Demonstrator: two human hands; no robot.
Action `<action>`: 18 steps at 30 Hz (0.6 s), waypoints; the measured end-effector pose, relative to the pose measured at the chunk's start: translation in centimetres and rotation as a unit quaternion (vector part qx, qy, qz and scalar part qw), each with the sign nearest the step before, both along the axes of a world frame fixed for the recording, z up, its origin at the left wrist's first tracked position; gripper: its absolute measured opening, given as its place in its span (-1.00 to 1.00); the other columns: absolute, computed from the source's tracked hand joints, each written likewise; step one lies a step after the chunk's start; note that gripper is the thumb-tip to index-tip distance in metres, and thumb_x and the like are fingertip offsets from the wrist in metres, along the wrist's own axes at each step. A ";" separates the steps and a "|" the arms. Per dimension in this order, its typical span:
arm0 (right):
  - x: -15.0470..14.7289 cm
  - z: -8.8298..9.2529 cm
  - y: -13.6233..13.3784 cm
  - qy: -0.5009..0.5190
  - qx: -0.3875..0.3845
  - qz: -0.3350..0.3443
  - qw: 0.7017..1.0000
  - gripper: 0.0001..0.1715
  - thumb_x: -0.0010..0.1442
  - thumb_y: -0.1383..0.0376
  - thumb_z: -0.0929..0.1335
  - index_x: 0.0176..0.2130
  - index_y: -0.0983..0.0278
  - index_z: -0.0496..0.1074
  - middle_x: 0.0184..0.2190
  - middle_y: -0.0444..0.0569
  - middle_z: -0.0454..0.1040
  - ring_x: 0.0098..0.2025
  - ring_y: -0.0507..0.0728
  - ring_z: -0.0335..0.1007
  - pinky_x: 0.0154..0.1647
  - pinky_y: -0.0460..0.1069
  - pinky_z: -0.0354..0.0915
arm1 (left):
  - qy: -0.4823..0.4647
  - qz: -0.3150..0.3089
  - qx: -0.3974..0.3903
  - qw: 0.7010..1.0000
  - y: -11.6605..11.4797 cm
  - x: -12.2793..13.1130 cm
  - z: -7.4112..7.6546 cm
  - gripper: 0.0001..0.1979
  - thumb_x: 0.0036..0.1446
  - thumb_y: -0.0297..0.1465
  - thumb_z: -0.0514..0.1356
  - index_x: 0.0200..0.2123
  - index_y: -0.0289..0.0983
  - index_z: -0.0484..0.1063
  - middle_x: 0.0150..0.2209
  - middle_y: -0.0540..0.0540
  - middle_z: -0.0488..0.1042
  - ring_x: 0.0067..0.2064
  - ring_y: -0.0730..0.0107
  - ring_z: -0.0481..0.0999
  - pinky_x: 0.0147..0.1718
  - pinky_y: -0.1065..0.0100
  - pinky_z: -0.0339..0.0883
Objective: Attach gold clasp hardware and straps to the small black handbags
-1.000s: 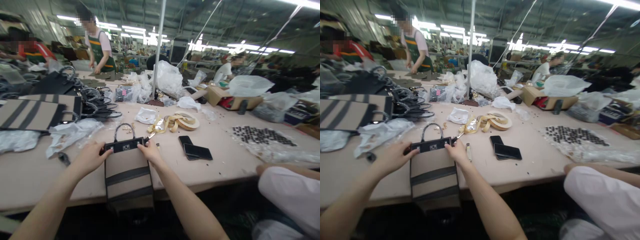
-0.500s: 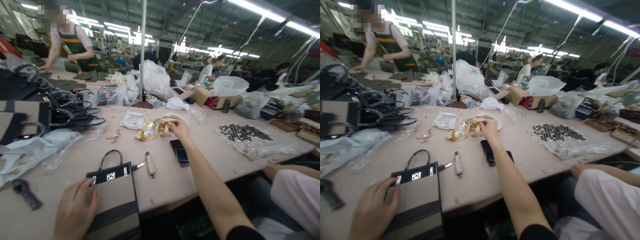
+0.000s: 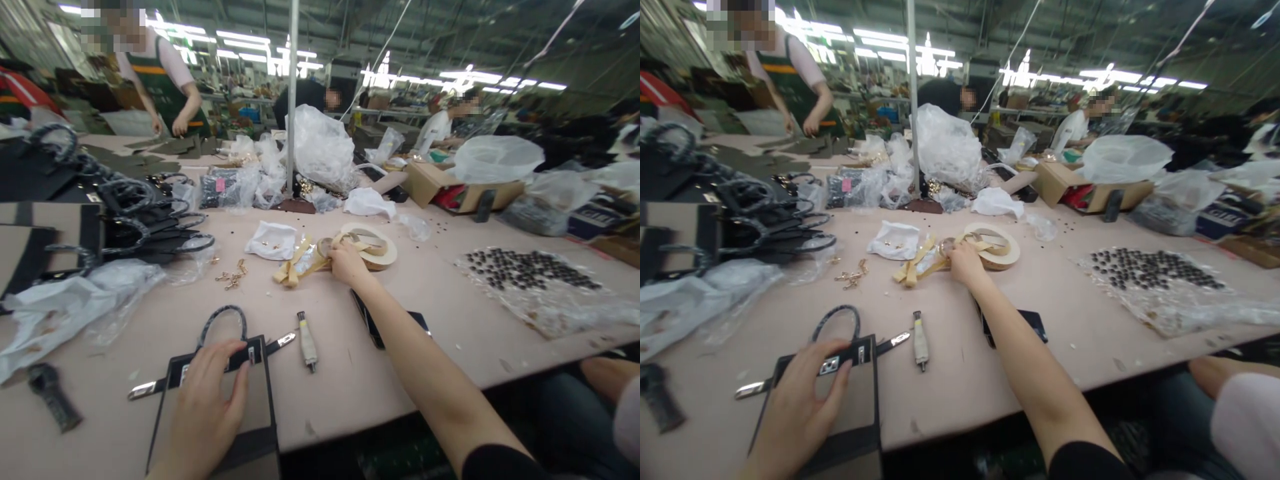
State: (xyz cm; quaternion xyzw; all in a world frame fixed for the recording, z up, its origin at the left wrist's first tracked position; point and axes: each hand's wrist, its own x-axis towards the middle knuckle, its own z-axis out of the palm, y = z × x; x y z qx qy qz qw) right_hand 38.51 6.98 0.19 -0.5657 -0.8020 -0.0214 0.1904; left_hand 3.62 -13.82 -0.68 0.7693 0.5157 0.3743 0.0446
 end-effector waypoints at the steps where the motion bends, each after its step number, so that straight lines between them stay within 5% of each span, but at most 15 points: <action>1: 0.3 0.1 -0.8 0.007 0.018 0.002 1.000 -0.69 0.23 0.53 0.32 -0.22 0.35 0.67 -0.16 0.26 0.59 0.01 0.36 0.41 0.18 0.22 0.28 | -0.009 -0.009 -0.012 1.000 0.7 0.7 0.8 -0.81 0.37 -0.38 0.17 0.03 -0.16 0.42 -0.03 -0.14 0.55 0.05 0.09 0.54 0.07 0.10 0.39; 5: 0.4 0.2 -6.1 0.048 0.093 0.005 0.995 -0.64 0.37 0.46 0.28 -0.08 0.24 0.65 -0.06 0.13 0.58 0.06 0.28 0.38 0.19 0.17 0.33 | -0.048 -0.062 -0.039 0.996 4.7 5.2 3.8 -0.81 0.35 -0.41 0.17 0.01 -0.16 0.42 -0.04 -0.12 0.58 0.04 0.12 0.56 0.04 0.10 0.45; 8: -0.4 -0.7 -10.6 0.093 0.140 0.009 0.986 -0.66 0.38 0.45 0.30 -0.07 0.19 0.64 -0.12 0.08 0.60 0.00 0.26 0.41 0.12 0.16 0.40 | -0.052 -0.125 -0.022 0.991 7.8 9.2 4.5 -0.66 0.32 -0.41 0.20 0.15 -0.18 0.38 0.12 -0.18 0.55 0.19 0.08 0.50 0.21 0.02 0.39; 11: -1.3 -2.0 -13.9 0.136 0.127 0.014 0.982 -0.65 0.38 0.47 0.30 -0.03 0.19 0.61 -0.13 0.07 0.59 -0.05 0.23 0.47 0.05 0.14 0.46 | 0.047 -0.177 -0.059 0.981 10.0 12.4 3.4 -0.52 0.26 -0.37 0.30 0.23 -0.18 0.39 0.27 -0.24 0.45 0.29 -0.06 0.42 0.29 -0.10 0.32; 13: -1.4 -2.7 -15.4 0.144 0.101 0.004 0.984 -0.64 0.37 0.50 0.28 -0.04 0.22 0.59 -0.12 0.09 0.58 -0.04 0.23 0.50 0.03 0.13 0.48 | 0.135 -0.189 -0.087 0.969 10.9 13.4 2.0 -0.68 0.24 -0.40 0.30 0.07 -0.21 0.52 0.28 -0.27 0.43 0.30 -0.14 0.40 0.27 -0.13 0.32; 15: -1.0 -3.0 -16.6 0.140 0.086 -0.026 0.986 -0.66 0.35 0.51 0.28 -0.07 0.24 0.59 -0.15 0.11 0.58 -0.06 0.25 0.52 0.02 0.16 0.49 | 0.193 -0.176 -0.097 0.960 11.7 13.5 0.8 -0.86 0.26 -0.45 0.25 -0.14 -0.25 0.58 0.22 -0.30 0.47 0.27 -0.16 0.41 0.23 -0.11 0.35; 18: 0.0 -2.5 -17.9 0.112 0.022 -0.065 0.991 -0.65 0.26 0.54 0.30 -0.11 0.27 0.60 -0.20 0.11 0.58 -0.11 0.28 0.54 -0.02 0.17 0.51 | 0.218 -0.153 -0.102 0.958 12.7 12.8 -0.3 -0.86 0.28 -0.48 0.20 -0.24 -0.26 0.58 0.02 -0.30 0.55 0.13 -0.07 0.47 0.11 -0.04 0.42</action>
